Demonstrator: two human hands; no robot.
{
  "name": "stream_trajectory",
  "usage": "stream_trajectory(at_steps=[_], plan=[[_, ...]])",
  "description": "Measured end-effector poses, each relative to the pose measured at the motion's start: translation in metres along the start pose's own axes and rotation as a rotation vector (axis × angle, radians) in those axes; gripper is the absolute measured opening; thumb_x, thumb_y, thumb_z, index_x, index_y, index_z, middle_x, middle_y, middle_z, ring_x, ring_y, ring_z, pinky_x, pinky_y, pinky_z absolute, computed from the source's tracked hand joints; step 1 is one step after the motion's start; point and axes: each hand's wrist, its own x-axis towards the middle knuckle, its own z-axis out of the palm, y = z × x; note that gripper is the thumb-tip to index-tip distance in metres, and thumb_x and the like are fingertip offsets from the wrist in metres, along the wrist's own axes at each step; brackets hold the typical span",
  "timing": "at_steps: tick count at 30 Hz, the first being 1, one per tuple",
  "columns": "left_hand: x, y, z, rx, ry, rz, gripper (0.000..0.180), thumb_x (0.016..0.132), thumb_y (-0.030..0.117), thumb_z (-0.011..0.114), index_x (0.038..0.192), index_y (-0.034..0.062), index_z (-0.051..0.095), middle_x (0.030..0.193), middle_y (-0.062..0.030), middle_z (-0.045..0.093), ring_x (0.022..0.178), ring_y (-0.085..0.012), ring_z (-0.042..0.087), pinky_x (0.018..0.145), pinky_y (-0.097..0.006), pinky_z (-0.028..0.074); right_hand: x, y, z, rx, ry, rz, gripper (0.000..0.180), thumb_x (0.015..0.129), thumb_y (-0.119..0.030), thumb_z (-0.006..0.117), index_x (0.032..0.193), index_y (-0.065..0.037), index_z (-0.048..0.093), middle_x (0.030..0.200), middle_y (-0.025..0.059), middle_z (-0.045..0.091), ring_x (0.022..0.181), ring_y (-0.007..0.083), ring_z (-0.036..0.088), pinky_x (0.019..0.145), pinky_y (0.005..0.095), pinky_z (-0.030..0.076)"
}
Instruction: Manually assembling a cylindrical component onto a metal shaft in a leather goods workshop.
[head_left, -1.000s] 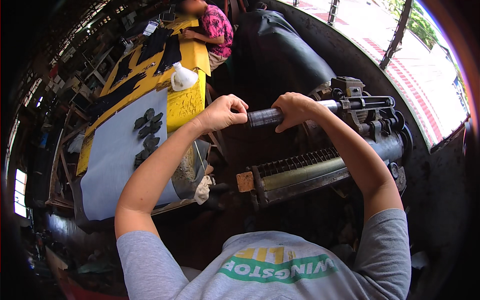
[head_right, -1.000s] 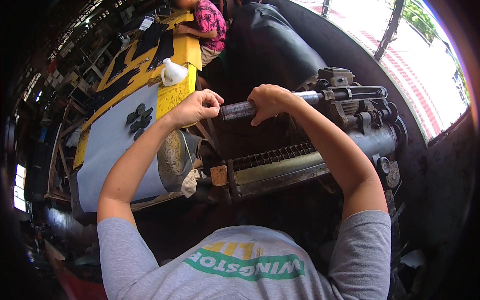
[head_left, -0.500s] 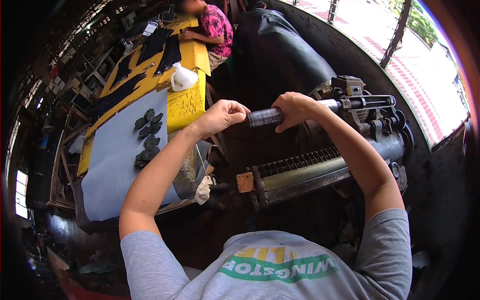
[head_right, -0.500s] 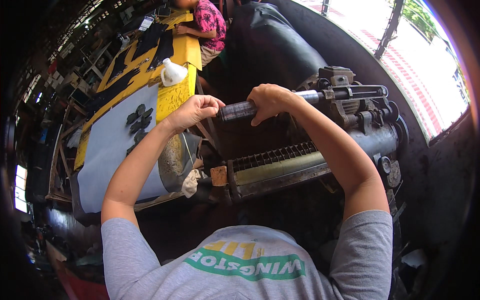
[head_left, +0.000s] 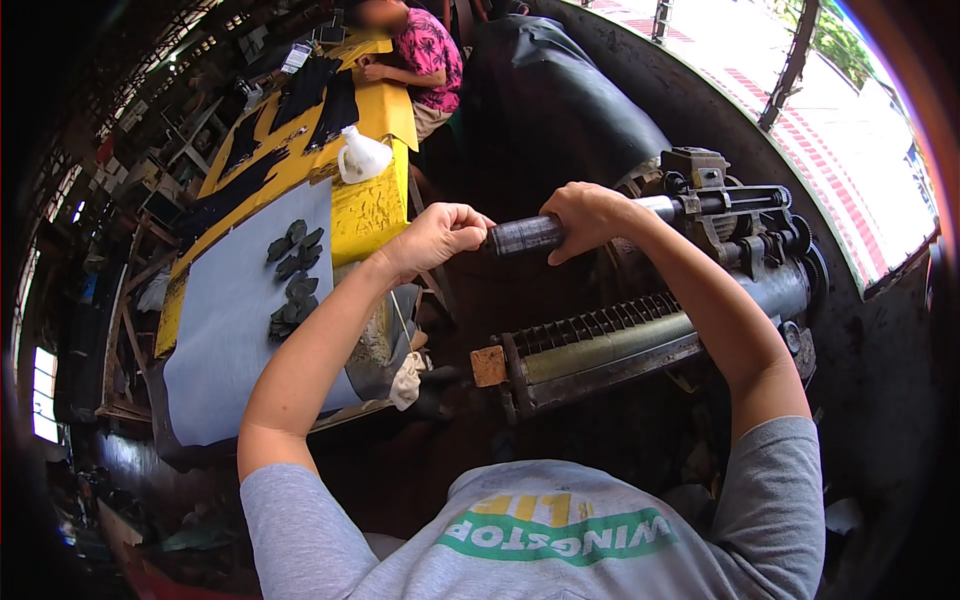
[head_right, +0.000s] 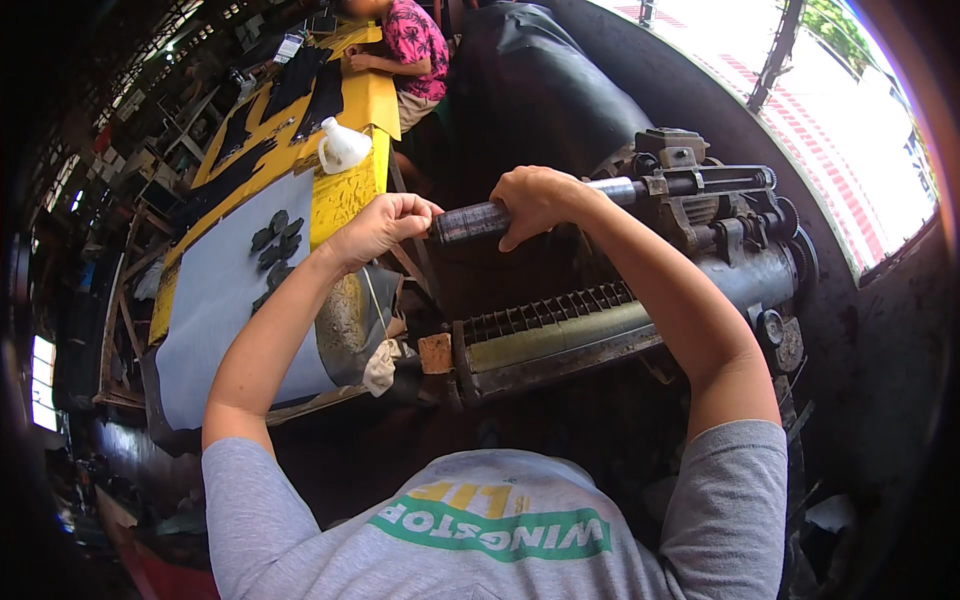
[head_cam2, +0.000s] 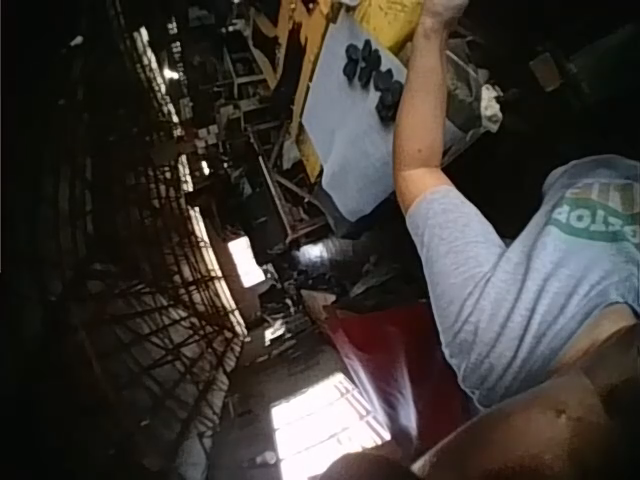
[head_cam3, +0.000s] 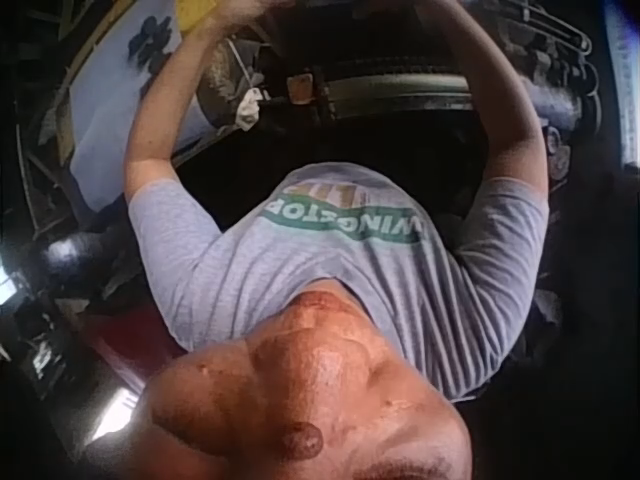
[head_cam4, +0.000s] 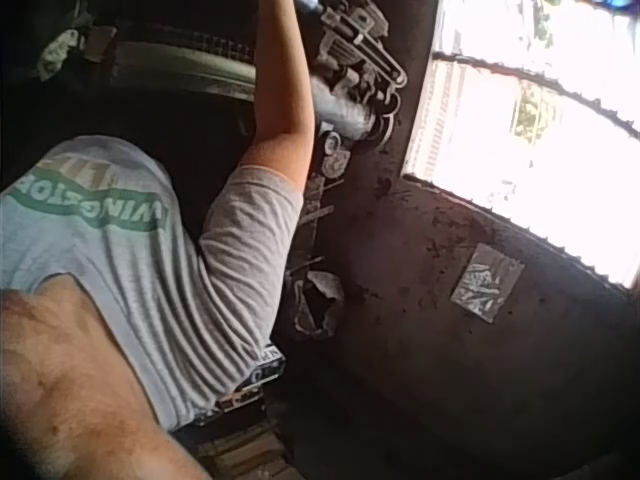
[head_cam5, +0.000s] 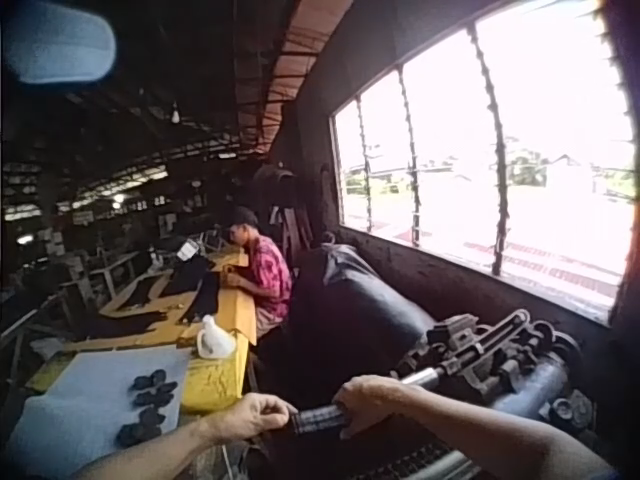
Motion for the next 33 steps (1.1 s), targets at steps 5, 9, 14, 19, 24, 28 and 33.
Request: stream_trajectory(at_steps=[5,9,14,19,24,28,33], plan=[[0.000,0.000,0.002,-0.028,-0.004,-0.005,0.026,0.090,0.024,0.063,0.105,0.0030,0.062,0.099,-0.0014,0.059,0.088,-0.0074,0.052,0.085,-0.024,0.044,-0.001,0.001,0.001,0.002,0.005,-0.002,0.042,0.060,-0.033,0.081,0.086,-0.003,0.070,0.073,0.0133,0.069,0.072,0.0285,0.068,0.070,0.0374,0.054],[-0.003,0.001,0.003,-0.066,-0.013,0.005,0.024,0.090,0.025,0.063,0.101,0.0044,0.061,0.106,-0.0026,0.058,0.089,-0.0075,0.052,0.085,-0.023,0.044,-0.001,0.002,0.002,0.008,0.011,-0.012,0.042,0.060,-0.034,0.081,0.086,-0.003,0.070,0.073,0.0133,0.069,0.072,0.0287,0.068,0.071,0.0375,0.054],[-0.003,-0.003,0.001,-0.079,-0.042,0.019,0.027,0.089,0.028,0.065,0.101,0.0048,0.061,0.112,-0.0044,0.058,0.090,-0.0068,0.052,0.084,-0.023,0.046,0.000,0.005,0.004,-0.027,0.014,-0.024,0.044,0.062,-0.036,0.081,0.089,-0.003,0.071,0.072,0.0119,0.069,0.069,0.0258,0.069,0.068,0.0357,0.054],[-0.005,-0.004,0.000,-0.158,0.040,0.031,0.023,0.091,0.022,0.065,0.106,0.0040,0.063,0.109,-0.0043,0.063,0.096,-0.0081,0.058,0.085,-0.024,0.048,-0.004,-0.004,-0.003,-0.103,0.064,-0.089,0.047,0.063,-0.040,0.081,0.091,-0.004,0.071,0.075,0.0120,0.070,0.073,0.0266,0.069,0.071,0.0360,0.054],[-0.012,0.014,0.005,0.188,0.247,0.119,0.017,0.088,0.015,0.067,0.099,0.0012,0.068,0.095,-0.0045,0.068,0.087,-0.0104,0.063,0.082,-0.026,0.049,-0.005,-0.003,-0.002,-0.090,0.085,-0.070,0.048,0.062,-0.041,0.081,0.090,-0.003,0.070,0.076,0.0133,0.069,0.077,0.0288,0.068,0.074,0.0377,0.053],[-0.021,0.026,0.018,0.618,0.349,0.324,0.012,0.082,0.010,0.070,0.088,0.0000,0.072,0.085,-0.0088,0.070,0.079,-0.0167,0.066,0.076,-0.028,0.050,-0.005,-0.004,-0.002,-0.091,0.076,-0.053,0.048,0.062,-0.041,0.081,0.089,-0.003,0.070,0.076,0.0133,0.069,0.077,0.0287,0.068,0.074,0.0378,0.053],[-0.019,0.037,0.026,0.925,0.356,0.483,0.008,0.076,0.005,0.068,0.080,-0.0012,0.070,0.079,-0.0104,0.058,0.085,-0.0268,0.059,0.077,-0.036,0.049,-0.006,-0.004,-0.004,-0.103,0.079,-0.054,0.047,0.062,-0.041,0.080,0.090,-0.004,0.071,0.076,0.0129,0.070,0.078,0.0289,0.069,0.075,0.0376,0.054]])
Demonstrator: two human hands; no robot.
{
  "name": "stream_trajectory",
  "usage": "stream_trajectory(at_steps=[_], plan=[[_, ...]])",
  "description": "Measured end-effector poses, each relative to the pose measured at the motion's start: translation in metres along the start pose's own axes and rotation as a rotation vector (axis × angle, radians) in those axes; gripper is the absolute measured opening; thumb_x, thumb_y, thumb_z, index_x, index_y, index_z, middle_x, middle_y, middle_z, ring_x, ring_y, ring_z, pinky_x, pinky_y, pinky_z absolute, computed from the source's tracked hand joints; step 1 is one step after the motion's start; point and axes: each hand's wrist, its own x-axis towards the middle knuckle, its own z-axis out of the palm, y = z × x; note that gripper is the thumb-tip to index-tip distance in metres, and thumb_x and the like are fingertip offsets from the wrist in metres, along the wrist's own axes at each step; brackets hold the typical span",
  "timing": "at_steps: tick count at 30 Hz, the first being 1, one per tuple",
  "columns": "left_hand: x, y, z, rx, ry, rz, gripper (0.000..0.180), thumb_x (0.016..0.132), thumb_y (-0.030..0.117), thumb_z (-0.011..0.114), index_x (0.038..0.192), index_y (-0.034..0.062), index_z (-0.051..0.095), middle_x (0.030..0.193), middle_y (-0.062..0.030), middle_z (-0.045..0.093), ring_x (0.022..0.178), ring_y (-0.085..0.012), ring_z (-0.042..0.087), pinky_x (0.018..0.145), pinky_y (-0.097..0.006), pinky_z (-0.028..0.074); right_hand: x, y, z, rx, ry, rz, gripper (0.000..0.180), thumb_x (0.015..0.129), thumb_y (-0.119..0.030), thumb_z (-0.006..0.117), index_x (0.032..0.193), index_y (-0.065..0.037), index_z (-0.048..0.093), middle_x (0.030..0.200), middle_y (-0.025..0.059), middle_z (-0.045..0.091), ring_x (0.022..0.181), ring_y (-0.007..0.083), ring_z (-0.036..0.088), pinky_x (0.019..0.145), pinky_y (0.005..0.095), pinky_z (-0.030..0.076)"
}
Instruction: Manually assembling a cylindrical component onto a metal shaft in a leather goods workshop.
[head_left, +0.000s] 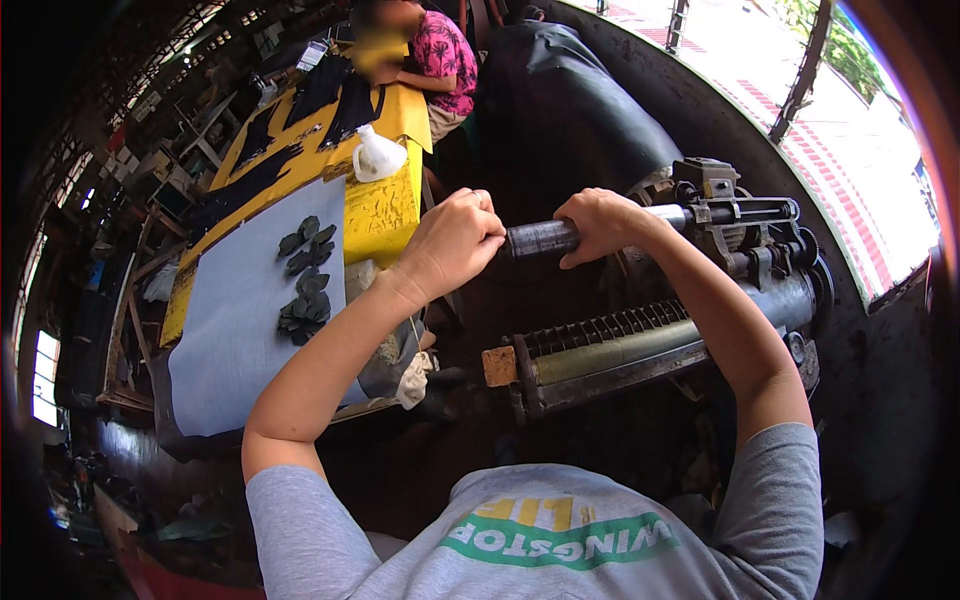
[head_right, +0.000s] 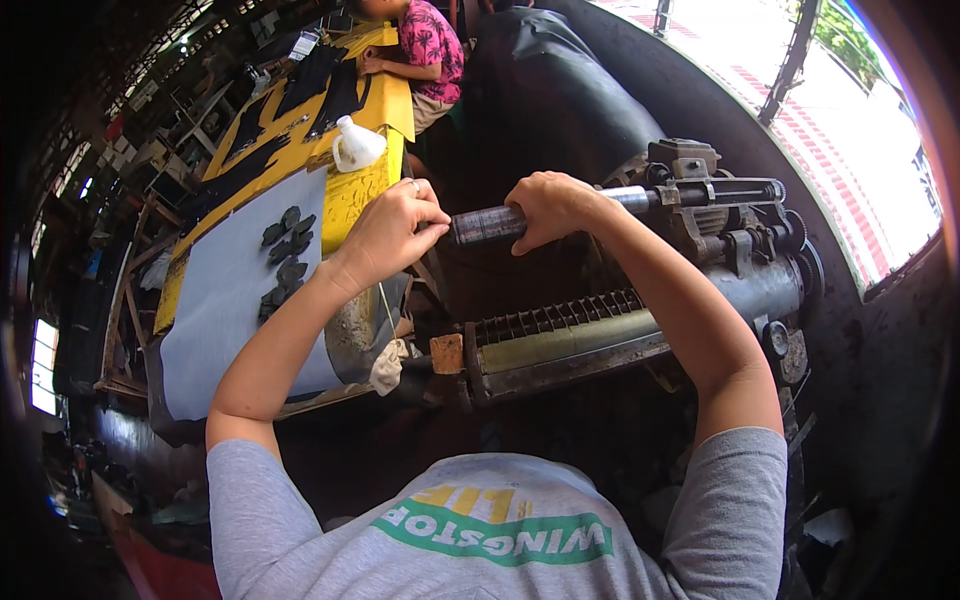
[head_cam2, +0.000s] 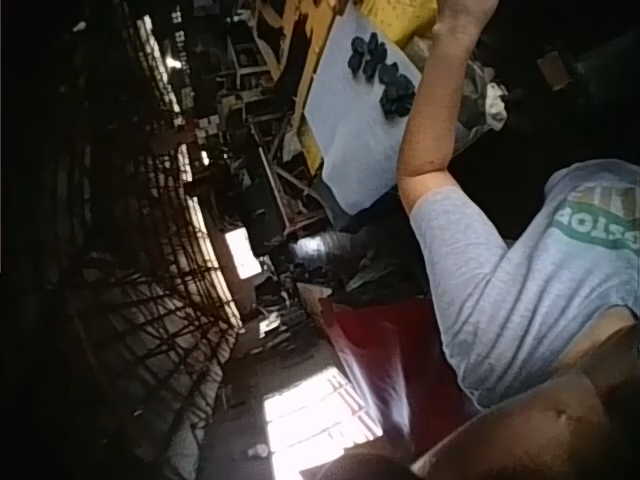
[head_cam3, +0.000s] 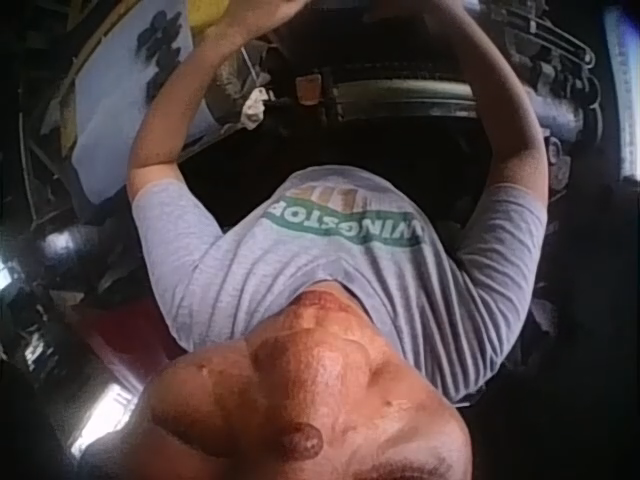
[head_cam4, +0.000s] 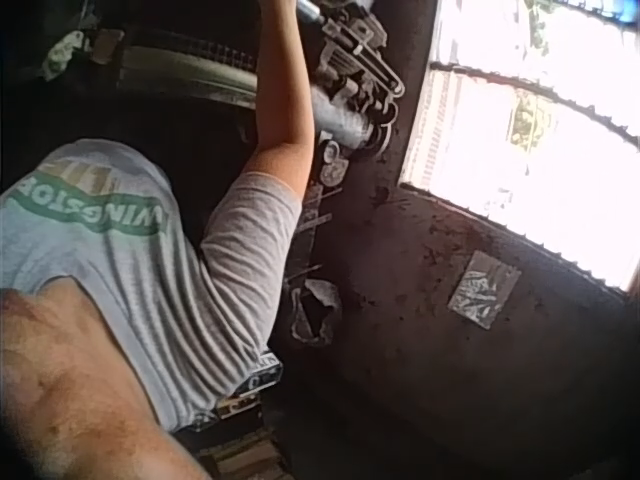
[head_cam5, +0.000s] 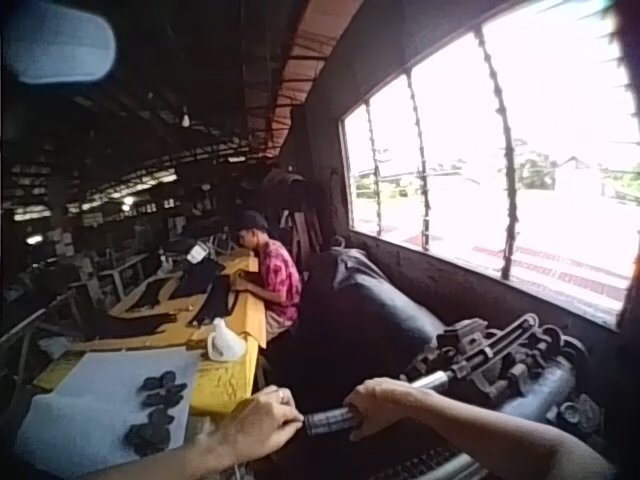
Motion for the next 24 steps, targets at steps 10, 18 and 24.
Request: stream_trajectory(at_steps=[10,18,24], plan=[[0.013,-0.001,-0.006,0.043,-0.103,0.080,0.007,0.068,0.005,0.065,0.068,-0.0016,0.066,0.075,-0.0101,0.054,0.080,-0.0250,0.058,0.073,-0.036,0.049,-0.001,-0.006,0.000,0.006,-0.028,0.022,0.051,0.061,-0.044,0.079,0.093,-0.006,0.071,0.080,0.0130,0.070,0.081,0.0291,0.068,0.077,0.0384,0.054],[0.022,-0.008,-0.011,-0.131,-0.186,-0.064,0.008,0.066,0.007,0.066,0.065,-0.0003,0.067,0.074,-0.0101,0.060,0.069,-0.0269,0.062,0.071,-0.036,0.052,0.001,-0.004,-0.002,0.017,-0.048,0.014,0.053,0.061,-0.044,0.079,0.097,-0.005,0.071,0.081,0.0118,0.071,0.082,0.0277,0.069,0.078,0.0371,0.054],[0.024,-0.004,-0.005,0.027,-0.163,-0.036,0.008,0.065,0.008,0.067,0.066,0.0007,0.065,0.073,-0.0100,0.057,0.074,-0.0259,0.061,0.070,-0.036,0.049,0.001,-0.001,0.001,0.032,-0.036,0.017,0.054,0.061,-0.043,0.079,0.098,-0.004,0.071,0.081,0.0116,0.071,0.081,0.0270,0.069,0.077,0.0365,0.054]])
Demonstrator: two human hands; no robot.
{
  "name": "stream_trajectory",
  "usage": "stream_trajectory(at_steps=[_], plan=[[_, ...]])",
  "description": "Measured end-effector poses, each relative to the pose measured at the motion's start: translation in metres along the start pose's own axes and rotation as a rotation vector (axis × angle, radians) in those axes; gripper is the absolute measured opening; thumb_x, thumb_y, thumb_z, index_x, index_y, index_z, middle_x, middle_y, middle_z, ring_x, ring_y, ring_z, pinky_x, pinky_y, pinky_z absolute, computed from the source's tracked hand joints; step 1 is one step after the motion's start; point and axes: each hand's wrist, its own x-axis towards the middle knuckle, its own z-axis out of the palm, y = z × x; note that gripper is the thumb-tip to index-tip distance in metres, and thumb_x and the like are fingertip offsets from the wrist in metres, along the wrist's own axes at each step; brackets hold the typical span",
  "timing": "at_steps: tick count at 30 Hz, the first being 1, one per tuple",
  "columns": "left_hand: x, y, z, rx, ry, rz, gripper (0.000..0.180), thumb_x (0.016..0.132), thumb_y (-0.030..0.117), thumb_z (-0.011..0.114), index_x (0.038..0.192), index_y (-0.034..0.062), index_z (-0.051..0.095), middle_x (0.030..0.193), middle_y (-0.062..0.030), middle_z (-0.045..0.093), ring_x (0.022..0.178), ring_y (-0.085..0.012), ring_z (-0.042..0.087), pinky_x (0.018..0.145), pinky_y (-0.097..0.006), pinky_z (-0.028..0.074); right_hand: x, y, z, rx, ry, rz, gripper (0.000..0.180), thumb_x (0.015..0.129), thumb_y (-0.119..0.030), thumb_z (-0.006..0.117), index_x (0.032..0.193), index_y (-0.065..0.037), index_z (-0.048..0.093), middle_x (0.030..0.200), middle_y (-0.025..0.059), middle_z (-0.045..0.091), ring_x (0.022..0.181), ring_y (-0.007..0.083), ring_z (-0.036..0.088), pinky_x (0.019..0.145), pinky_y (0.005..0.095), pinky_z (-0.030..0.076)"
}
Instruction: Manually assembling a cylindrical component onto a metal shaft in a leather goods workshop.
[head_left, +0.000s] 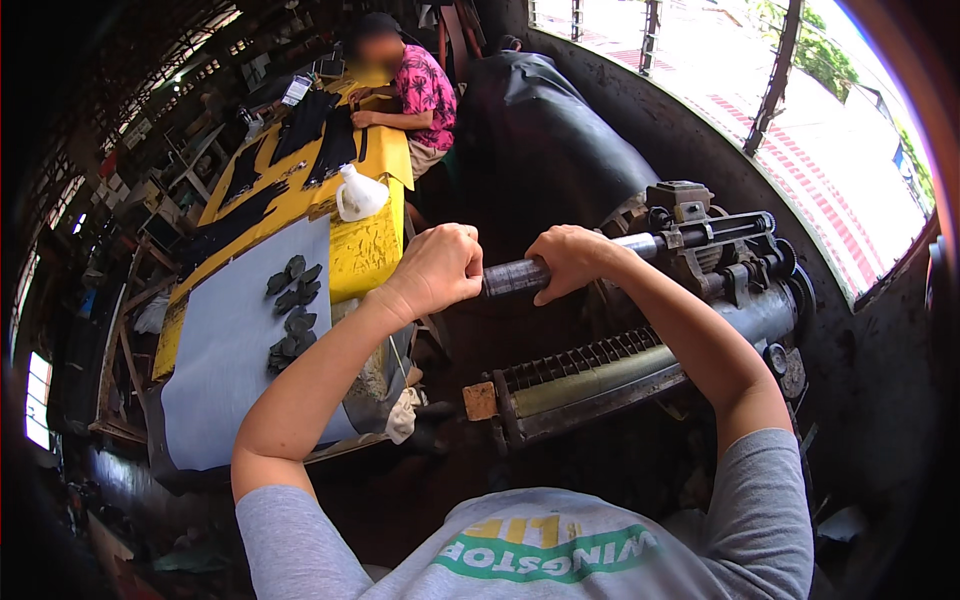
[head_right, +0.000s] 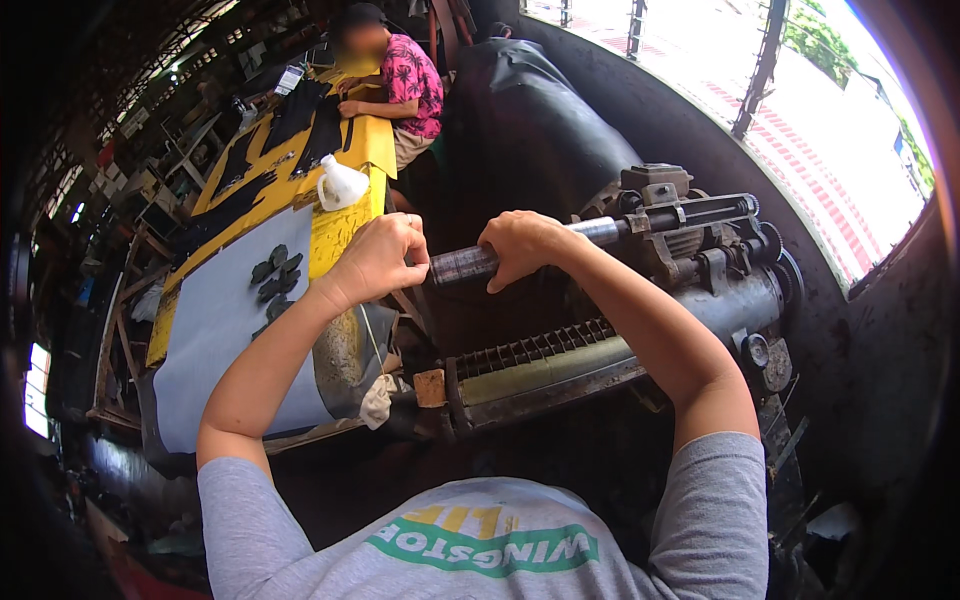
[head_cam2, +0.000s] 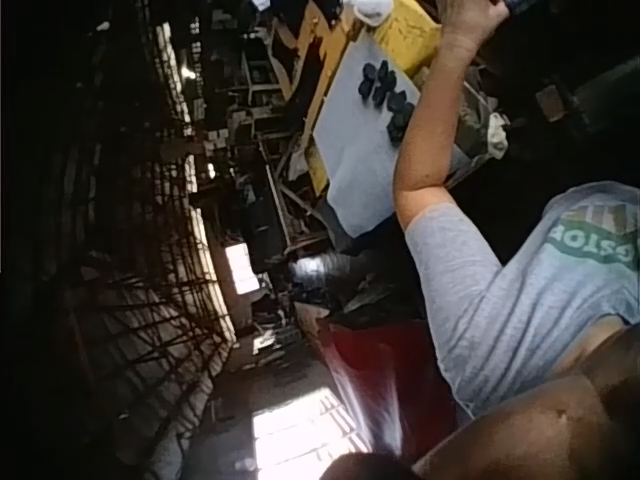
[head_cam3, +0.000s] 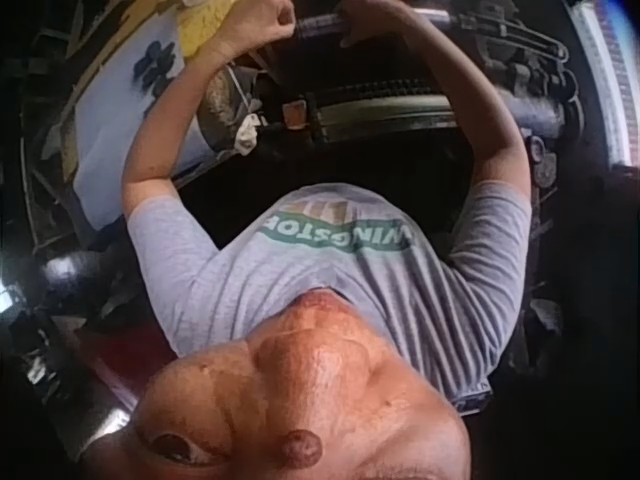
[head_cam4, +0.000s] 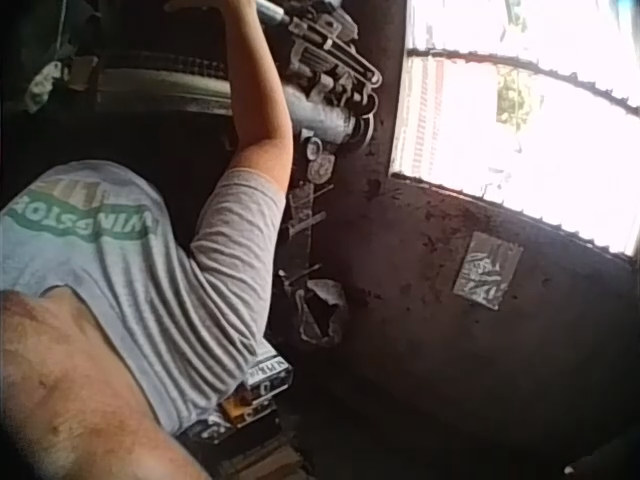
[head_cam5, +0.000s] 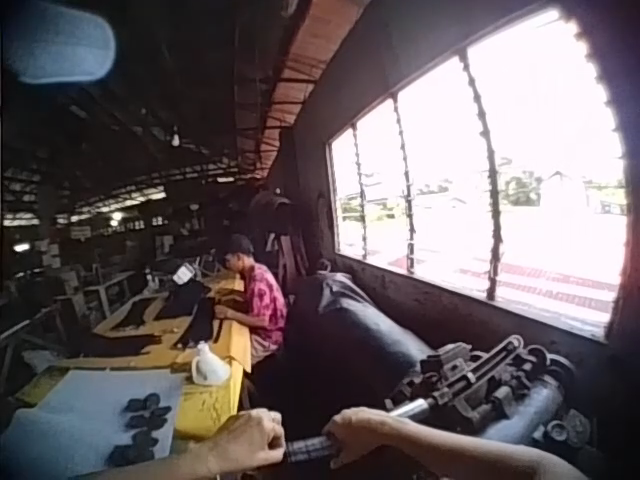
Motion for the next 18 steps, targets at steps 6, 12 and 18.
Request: stream_trajectory(at_steps=[6,12,18], plan=[[0.003,0.003,-0.004,-0.090,-0.057,-0.051,0.009,0.061,0.008,0.068,0.061,0.0015,0.062,0.077,-0.0125,0.060,0.076,-0.0292,0.063,0.074,-0.038,0.051,0.000,0.001,0.002,-0.008,-0.003,-0.002,0.054,0.061,-0.044,0.080,0.097,-0.004,0.071,0.080,0.0117,0.071,0.081,0.0269,0.069,0.077,0.0363,0.054],[-0.001,0.001,0.002,-0.082,-0.004,-0.012,0.012,0.060,0.007,0.066,0.057,0.0014,0.056,0.075,-0.0113,0.056,0.081,-0.0283,0.060,0.076,-0.038,0.050,-0.003,0.000,0.002,0.025,0.060,-0.039,0.047,0.060,-0.039,0.082,0.089,-0.003,0.070,0.074,0.0131,0.069,0.074,0.0296,0.068,0.071,0.0386,0.053],[-0.008,0.002,0.010,-0.004,0.123,0.074,0.014,0.061,0.005,0.065,0.059,0.0024,0.051,0.077,-0.0111,0.052,0.083,-0.0283,0.057,0.076,-0.039,0.049,-0.003,-0.001,0.001,0.002,0.084,-0.059,0.044,0.060,-0.039,0.081,0.083,-0.004,0.069,0.070,0.0127,0.068,0.072,0.0307,0.067,0.069,0.0391,0.053]])
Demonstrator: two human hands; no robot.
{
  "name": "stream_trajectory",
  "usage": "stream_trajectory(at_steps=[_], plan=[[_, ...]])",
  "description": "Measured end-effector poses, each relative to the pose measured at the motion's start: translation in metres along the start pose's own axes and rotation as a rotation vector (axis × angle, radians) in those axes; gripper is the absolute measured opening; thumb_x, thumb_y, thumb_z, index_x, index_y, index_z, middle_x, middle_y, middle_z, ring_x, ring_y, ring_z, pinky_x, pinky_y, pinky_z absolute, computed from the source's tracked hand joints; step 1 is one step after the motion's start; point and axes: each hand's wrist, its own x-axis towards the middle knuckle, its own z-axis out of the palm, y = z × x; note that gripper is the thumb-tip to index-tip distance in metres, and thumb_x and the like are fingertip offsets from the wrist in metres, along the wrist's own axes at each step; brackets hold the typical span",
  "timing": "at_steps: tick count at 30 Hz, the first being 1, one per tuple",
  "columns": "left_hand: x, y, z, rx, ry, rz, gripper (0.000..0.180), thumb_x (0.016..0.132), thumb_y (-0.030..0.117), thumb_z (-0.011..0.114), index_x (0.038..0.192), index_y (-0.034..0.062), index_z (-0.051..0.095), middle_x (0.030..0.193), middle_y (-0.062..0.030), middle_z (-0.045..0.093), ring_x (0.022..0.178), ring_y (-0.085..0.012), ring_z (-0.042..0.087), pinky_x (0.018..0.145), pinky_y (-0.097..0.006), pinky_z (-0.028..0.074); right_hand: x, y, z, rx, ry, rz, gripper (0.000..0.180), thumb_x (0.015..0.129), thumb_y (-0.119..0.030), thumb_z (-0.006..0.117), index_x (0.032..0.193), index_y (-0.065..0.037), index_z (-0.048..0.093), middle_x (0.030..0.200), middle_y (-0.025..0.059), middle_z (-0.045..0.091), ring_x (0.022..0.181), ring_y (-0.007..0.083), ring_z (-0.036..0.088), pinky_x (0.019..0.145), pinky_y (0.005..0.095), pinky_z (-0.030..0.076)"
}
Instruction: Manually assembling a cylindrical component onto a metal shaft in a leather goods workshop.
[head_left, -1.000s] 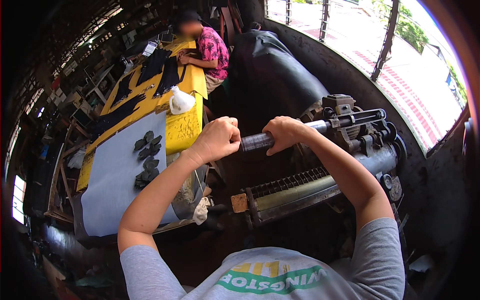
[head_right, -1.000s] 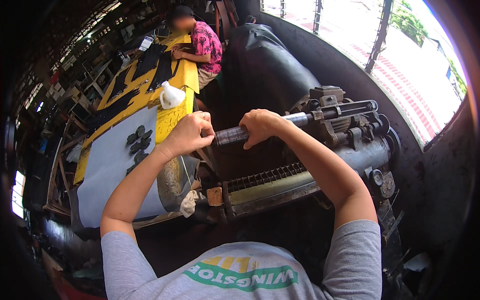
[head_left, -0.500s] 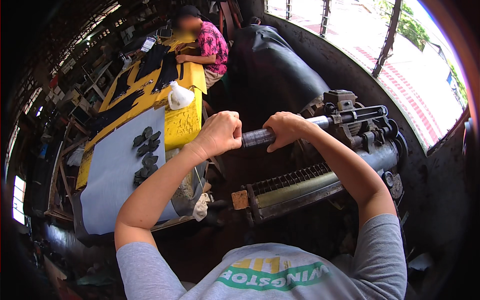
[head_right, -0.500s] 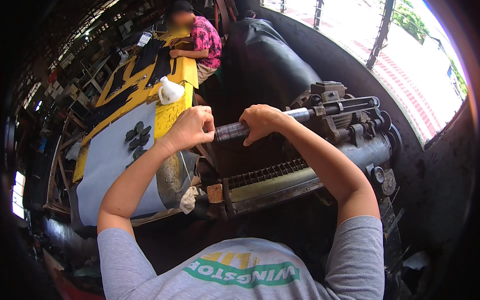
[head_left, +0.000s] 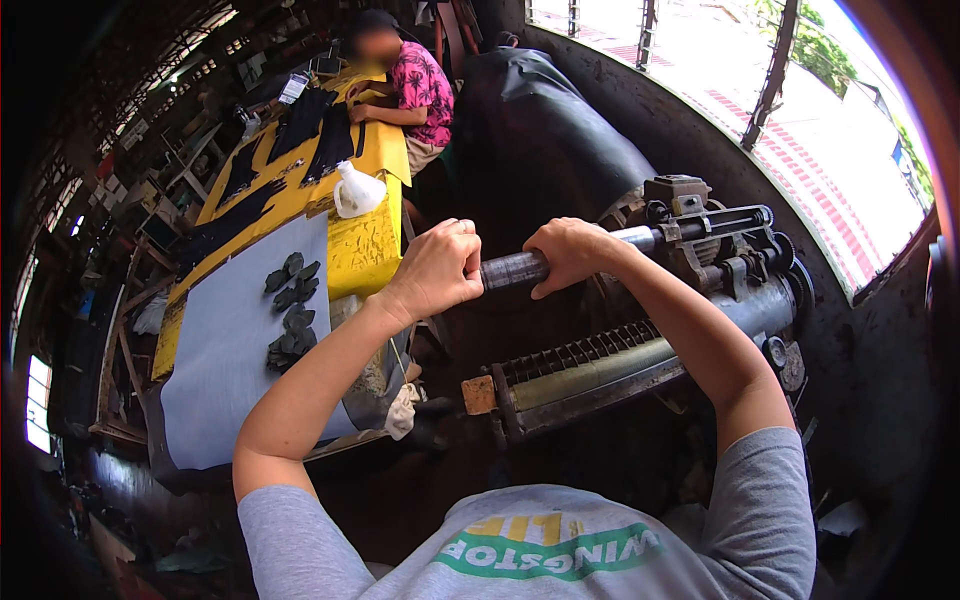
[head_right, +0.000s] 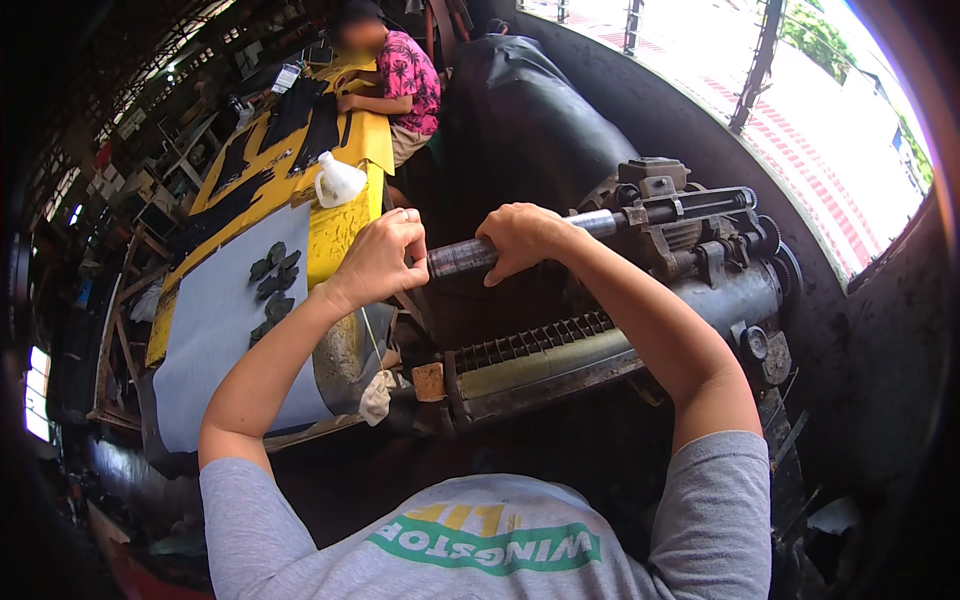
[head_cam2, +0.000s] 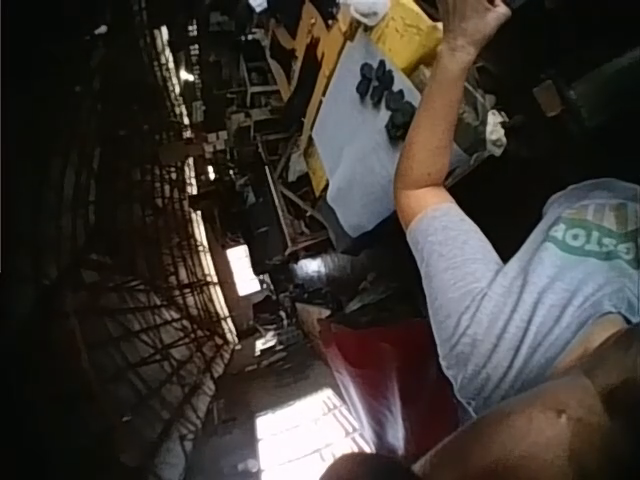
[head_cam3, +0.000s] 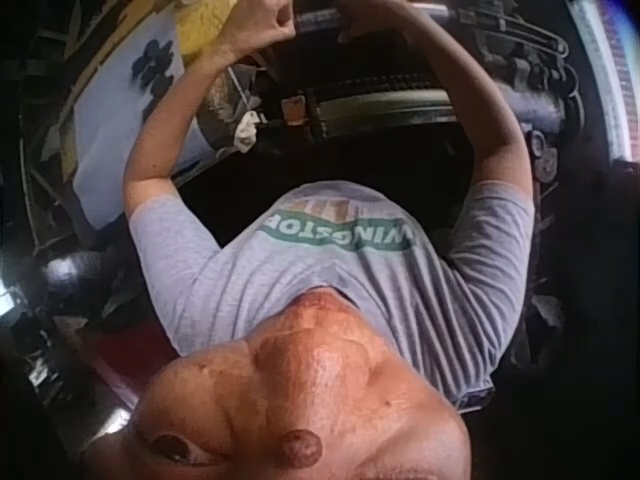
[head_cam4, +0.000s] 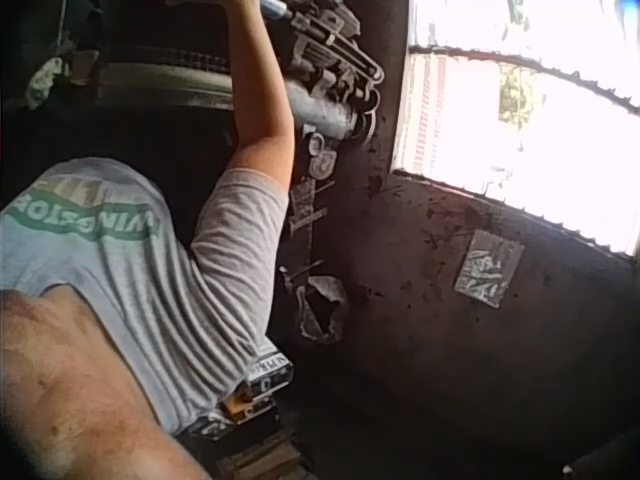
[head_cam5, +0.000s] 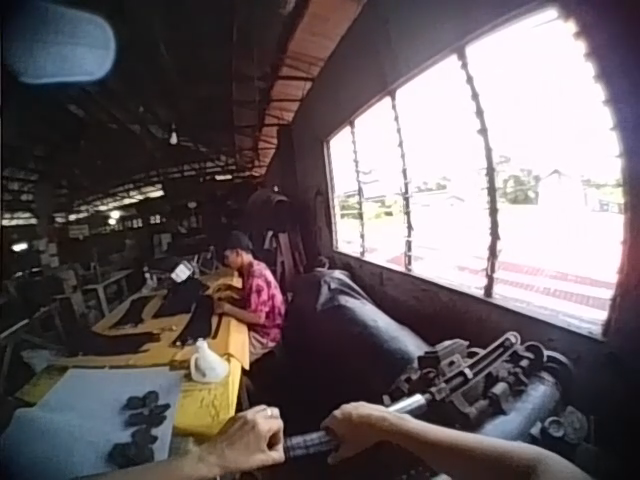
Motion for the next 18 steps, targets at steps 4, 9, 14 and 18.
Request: stream_trajectory(at_steps=[4,9,14,18], plan=[[-0.003,0.000,0.003,0.040,0.008,0.026,0.015,0.061,0.005,0.065,0.061,0.0026,0.050,0.078,-0.0113,0.052,0.083,-0.0286,0.056,0.075,-0.039,0.049,-0.001,0.001,0.001,-0.012,0.008,-0.003,0.043,0.061,-0.039,0.081,0.082,-0.004,0.068,0.070,0.0122,0.068,0.072,0.0307,0.067,0.069,0.0390,0.053],[-0.006,0.002,0.006,-0.026,0.059,0.015,0.017,0.061,0.003,0.066,0.065,0.0013,0.049,0.075,-0.0120,0.048,0.081,-0.0292,0.055,0.073,-0.041,0.046,-0.003,0.000,-0.001,-0.035,0.012,0.007,0.043,0.061,-0.040,0.080,0.084,-0.005,0.068,0.071,0.0118,0.068,0.073,0.0302,0.067,0.070,0.0392,0.053],[-0.010,-0.004,0.008,-0.075,0.064,-0.021,0.016,0.062,0.003,0.066,0.067,0.0006,0.051,0.077,-0.0113,0.050,0.078,-0.0284,0.056,0.070,-0.039,0.047,-0.002,-0.006,-0.004,-0.040,-0.026,0.039,0.045,0.062,-0.041,0.079,0.088,-0.006,0.069,0.076,0.0124,0.069,0.078,0.0300,0.068,0.074,0.0391,0.053],[-0.006,-0.011,0.007,-0.217,-0.026,-0.096,0.014,0.065,0.001,0.066,0.071,0.0000,0.053,0.079,-0.0086,0.052,0.073,-0.0227,0.058,0.067,-0.033,0.050,-0.003,-0.005,-0.004,-0.055,-0.060,0.090,0.046,0.063,-0.042,0.078,0.092,-0.007,0.070,0.080,0.0125,0.070,0.082,0.0299,0.068,0.078,0.0389,0.053]])
